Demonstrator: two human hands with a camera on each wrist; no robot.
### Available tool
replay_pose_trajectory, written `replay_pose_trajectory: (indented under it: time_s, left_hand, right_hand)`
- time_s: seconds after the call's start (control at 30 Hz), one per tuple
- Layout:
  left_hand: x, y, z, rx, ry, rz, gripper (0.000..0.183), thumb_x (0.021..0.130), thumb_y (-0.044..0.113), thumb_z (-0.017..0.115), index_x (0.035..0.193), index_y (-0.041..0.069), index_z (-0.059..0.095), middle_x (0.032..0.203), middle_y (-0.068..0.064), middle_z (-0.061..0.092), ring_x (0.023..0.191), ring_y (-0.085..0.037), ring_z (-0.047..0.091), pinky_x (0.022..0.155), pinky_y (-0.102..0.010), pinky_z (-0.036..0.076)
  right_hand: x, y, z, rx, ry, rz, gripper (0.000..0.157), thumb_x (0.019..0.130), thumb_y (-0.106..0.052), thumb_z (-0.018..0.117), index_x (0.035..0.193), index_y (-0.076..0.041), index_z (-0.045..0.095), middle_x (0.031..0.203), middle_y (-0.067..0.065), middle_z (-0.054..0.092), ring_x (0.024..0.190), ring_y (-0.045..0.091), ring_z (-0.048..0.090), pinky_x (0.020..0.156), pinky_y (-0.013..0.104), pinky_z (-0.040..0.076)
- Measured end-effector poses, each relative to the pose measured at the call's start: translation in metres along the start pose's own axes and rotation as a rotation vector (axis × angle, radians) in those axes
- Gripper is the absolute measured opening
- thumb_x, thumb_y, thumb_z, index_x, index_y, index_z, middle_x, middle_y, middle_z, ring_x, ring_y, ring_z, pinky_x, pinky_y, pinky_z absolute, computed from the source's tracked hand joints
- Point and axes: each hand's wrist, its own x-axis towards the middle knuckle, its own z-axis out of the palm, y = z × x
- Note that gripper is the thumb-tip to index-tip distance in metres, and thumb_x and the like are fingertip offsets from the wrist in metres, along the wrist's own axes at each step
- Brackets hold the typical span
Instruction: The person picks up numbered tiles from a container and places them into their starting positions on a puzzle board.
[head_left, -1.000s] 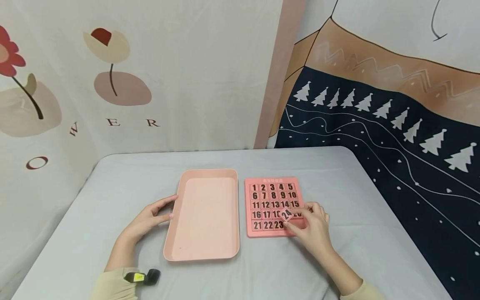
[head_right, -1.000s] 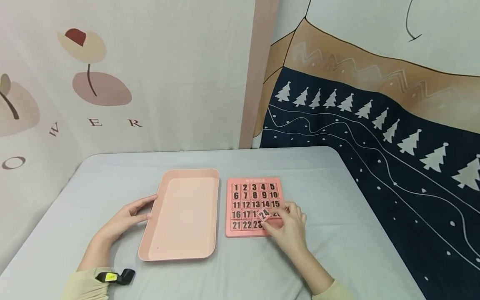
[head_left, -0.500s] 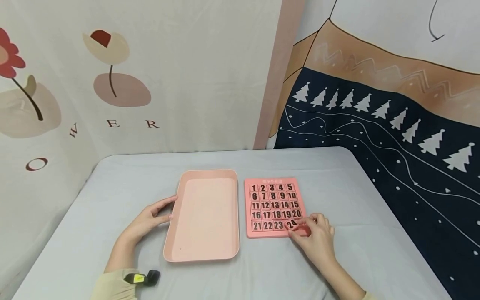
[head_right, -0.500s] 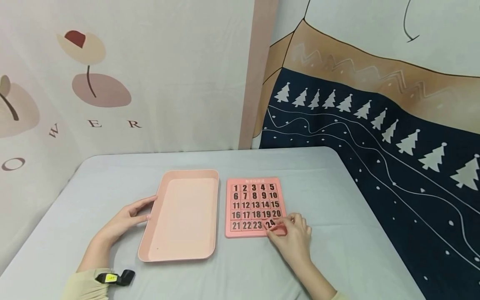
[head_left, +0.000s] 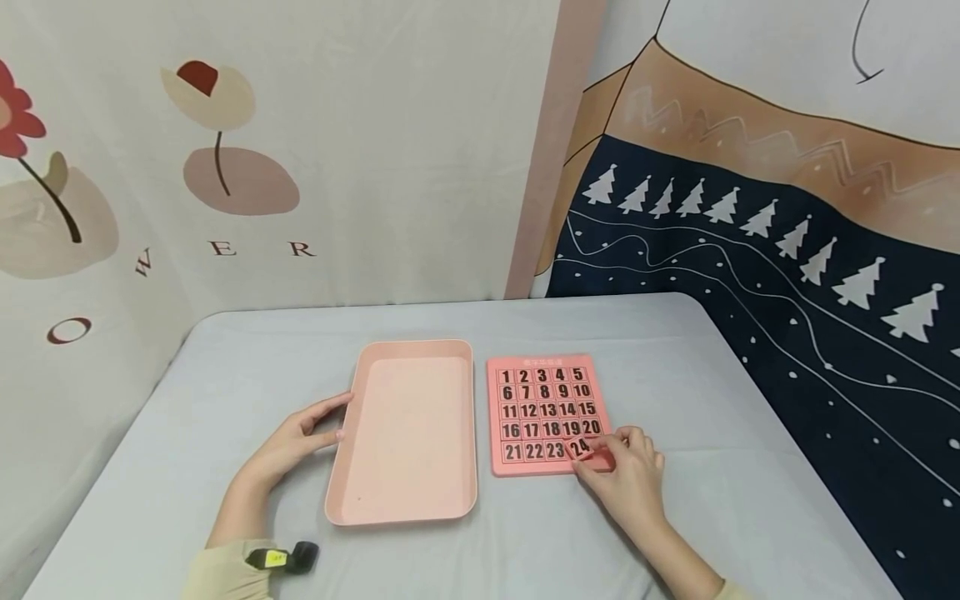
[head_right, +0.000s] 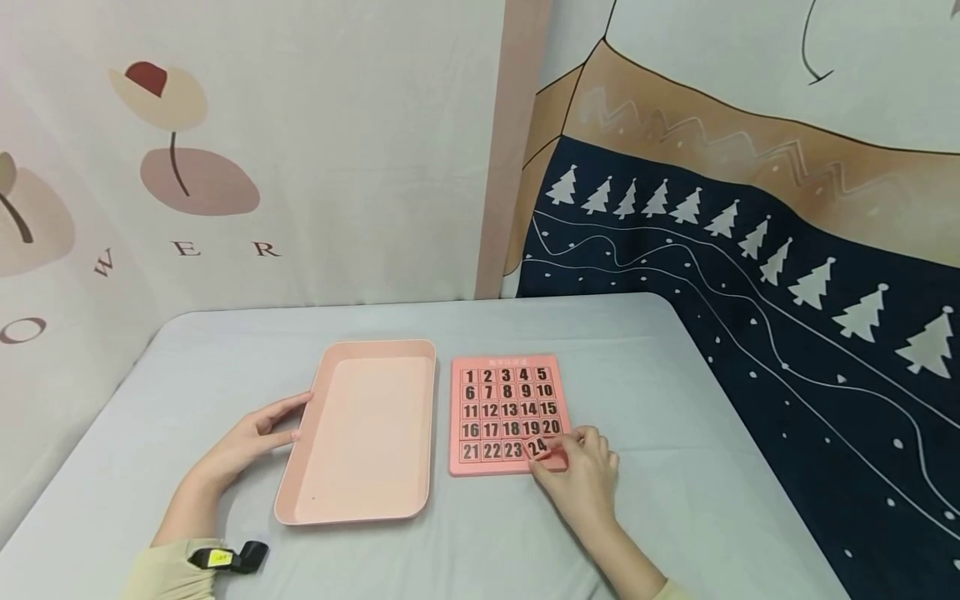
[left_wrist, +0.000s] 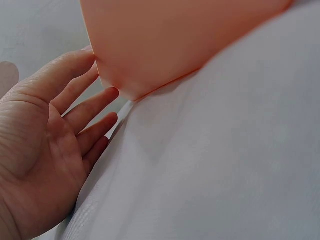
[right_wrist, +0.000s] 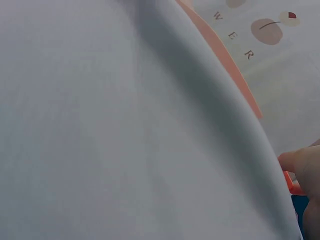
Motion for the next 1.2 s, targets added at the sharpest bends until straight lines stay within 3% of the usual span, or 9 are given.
replay_pose_trajectory:
  time_s: [0.6, 1.2]
  left_hand:
    - [-0.001, -0.001, -0.002, 0.011, 0.009, 0.010, 0.057, 0.091, 0.012, 0.066, 0.143, 0.007, 0.044, 0.147, -0.014, 0.040, 0.128, 0.005, 0.032, 0.098, -0.008, 0.027]
    - [0.001, 0.001, 0.000, 0.008, 0.008, -0.003, 0.057, 0.091, 0.014, 0.067, 0.143, 0.007, 0.045, 0.147, -0.013, 0.040, 0.129, 0.004, 0.032, 0.099, -0.009, 0.026]
  right_hand:
    - [-0.004, -0.012, 0.006, -0.032, -0.044, 0.102, 0.037, 0.064, -0.030, 0.087, 0.082, -0.005, 0.067, 0.103, 0.015, 0.051, 0.095, 0.032, 0.044, 0.082, 0.047, 0.029]
    - [-0.003, -0.010, 0.002, -0.038, -0.074, 0.094, 0.028, 0.071, -0.027, 0.084, 0.082, -0.006, 0.070, 0.099, 0.014, 0.052, 0.092, 0.032, 0.044, 0.081, 0.047, 0.029]
